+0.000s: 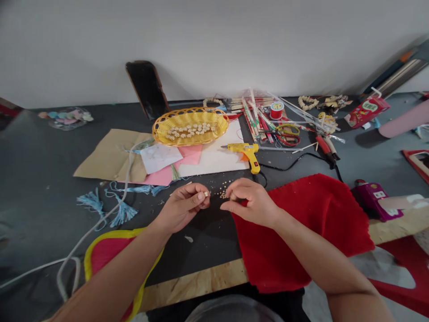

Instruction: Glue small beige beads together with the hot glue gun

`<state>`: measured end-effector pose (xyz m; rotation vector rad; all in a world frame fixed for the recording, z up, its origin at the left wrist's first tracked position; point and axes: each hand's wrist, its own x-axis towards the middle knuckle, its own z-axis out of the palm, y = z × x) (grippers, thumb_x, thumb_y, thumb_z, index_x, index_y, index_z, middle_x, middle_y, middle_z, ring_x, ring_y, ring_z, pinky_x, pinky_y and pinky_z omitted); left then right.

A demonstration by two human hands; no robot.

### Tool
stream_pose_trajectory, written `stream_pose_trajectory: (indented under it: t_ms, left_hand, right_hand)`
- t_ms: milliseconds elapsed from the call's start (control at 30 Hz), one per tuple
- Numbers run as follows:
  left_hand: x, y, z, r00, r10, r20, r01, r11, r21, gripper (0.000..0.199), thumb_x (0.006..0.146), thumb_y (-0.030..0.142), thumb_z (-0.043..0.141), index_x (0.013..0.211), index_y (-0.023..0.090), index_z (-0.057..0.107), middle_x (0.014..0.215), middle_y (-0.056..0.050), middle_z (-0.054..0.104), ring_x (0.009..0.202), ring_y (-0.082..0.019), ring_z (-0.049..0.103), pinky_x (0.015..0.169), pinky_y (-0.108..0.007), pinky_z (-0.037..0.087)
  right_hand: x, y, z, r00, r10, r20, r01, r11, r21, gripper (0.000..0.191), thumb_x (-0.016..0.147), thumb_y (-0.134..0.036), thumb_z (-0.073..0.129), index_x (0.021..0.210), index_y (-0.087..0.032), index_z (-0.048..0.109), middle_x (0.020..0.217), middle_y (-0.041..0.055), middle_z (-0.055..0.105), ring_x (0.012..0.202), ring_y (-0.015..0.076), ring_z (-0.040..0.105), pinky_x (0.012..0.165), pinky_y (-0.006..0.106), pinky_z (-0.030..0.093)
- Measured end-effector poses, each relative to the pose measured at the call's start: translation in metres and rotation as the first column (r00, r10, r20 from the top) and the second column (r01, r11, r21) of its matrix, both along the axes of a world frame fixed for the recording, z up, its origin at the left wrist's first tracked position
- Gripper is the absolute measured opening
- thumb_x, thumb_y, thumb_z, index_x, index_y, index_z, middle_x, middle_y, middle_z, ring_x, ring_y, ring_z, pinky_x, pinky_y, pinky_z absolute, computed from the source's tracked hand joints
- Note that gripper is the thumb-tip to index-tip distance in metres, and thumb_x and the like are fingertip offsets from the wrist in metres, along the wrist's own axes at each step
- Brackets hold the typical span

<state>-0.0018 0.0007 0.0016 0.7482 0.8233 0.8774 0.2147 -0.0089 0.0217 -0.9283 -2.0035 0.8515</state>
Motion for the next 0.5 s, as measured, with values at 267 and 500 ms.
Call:
stream_pose_trajectory:
  t_ms: [267, 500]
  left_hand:
    - [0.004, -0.003, 0.003, 0.97, -0.158, -0.184, 0.183, 0.975, 0.128, 0.027, 0.069, 0.039, 0.08, 0.065, 0.014, 0.07, 0.059, -0.001, 0.062, 0.056, -0.01, 0.048, 0.056, -0.022, 0.037]
    - [0.002, -0.004, -0.001, 0.976, -0.148, -0.163, 0.168, 0.979, 0.115, 0.024, 0.07, 0.038, 0.079, 0.073, 0.015, 0.074, 0.065, -0.004, 0.068, 0.06, -0.012, 0.054, 0.058, -0.023, 0.039]
  right_hand:
    - [-0.019, -0.01, -0.01, 0.994, -0.074, -0.076, 0.083, 0.989, 0.122, 0.01, 0.087, -0.021, 0.065, 0.096, -0.02, 0.069, 0.088, 0.0067, 0.07, 0.081, 0.0158, 0.067, 0.071, 0.027, 0.059]
    - [-0.02, -0.009, -0.006, 0.991, -0.127, -0.052, 0.134, 0.975, 0.175, 0.01, 0.089, -0.02, 0.062, 0.094, -0.02, 0.07, 0.085, 0.0065, 0.072, 0.08, 0.0153, 0.069, 0.072, 0.027, 0.06]
